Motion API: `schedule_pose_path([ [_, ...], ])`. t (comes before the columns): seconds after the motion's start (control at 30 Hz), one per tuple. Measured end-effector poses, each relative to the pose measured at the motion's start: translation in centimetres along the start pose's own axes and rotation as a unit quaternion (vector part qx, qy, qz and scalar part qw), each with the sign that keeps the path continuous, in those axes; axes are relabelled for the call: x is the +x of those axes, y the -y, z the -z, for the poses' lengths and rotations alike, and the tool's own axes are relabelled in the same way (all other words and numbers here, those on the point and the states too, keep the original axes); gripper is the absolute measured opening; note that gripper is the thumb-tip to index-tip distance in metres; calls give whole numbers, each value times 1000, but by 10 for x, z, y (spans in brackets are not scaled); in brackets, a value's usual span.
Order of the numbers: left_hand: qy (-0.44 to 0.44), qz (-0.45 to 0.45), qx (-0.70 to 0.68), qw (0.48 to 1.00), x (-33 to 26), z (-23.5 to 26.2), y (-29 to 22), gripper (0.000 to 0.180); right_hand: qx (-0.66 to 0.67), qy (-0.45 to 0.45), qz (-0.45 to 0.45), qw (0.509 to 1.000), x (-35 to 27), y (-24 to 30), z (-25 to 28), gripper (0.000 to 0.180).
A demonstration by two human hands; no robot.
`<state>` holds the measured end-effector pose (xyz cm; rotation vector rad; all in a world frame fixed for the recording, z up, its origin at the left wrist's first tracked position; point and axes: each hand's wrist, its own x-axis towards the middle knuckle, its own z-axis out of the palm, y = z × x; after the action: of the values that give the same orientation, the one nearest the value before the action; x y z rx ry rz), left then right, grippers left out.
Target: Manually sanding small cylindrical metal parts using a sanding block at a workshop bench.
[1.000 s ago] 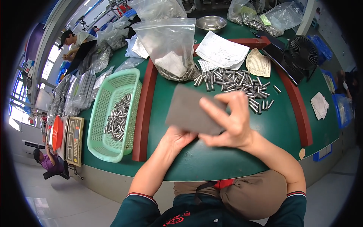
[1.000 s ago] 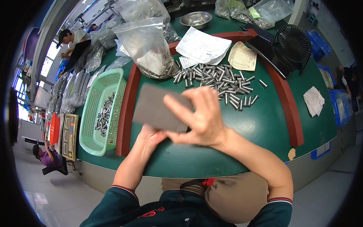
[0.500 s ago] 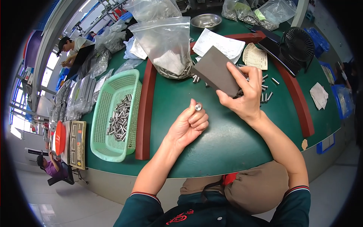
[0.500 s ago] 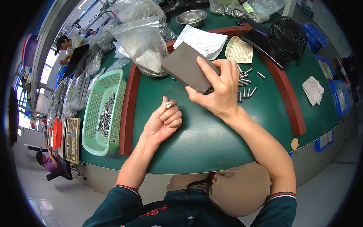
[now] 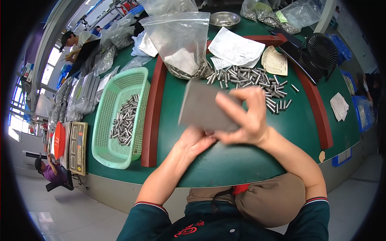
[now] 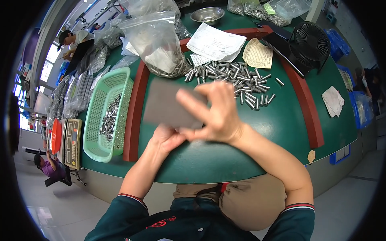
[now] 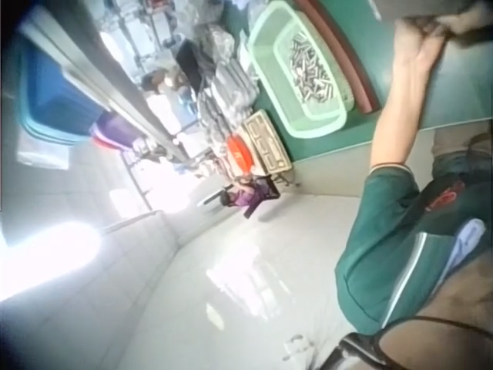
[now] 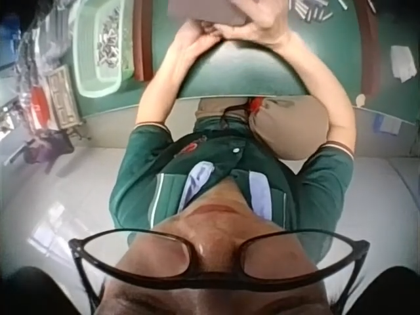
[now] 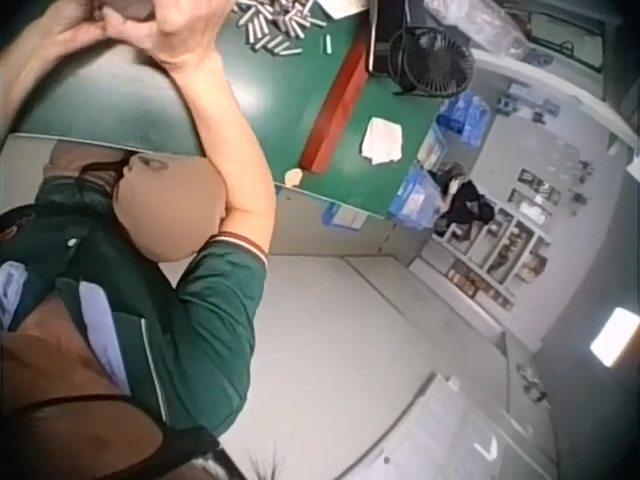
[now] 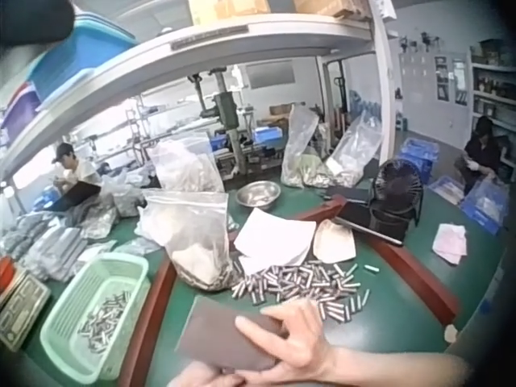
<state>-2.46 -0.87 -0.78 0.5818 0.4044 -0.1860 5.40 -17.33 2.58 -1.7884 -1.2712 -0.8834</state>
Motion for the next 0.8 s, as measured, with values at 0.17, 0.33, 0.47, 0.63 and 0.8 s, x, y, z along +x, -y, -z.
schedule_pose_path([
  [0.17,15,-73,89,993,2,-16,-5,18,-7,-3,-26,1000,-4,-6,9,71],
  [0.33,177,-152,135,963,-4,-21,-12,21,-169,-49,-107,979,0,-42,18,60],
  [0.47,28,-325,302,895,-34,-33,-25,16,-152,-100,-124,975,-5,-46,35,62],
  [0.63,-164,-593,641,458,-105,-35,-62,6,-147,-118,-140,972,-14,-57,50,61],
  [0.8,-354,-458,702,414,-151,31,-100,8,-28,-169,-260,950,-3,-50,59,52],
])
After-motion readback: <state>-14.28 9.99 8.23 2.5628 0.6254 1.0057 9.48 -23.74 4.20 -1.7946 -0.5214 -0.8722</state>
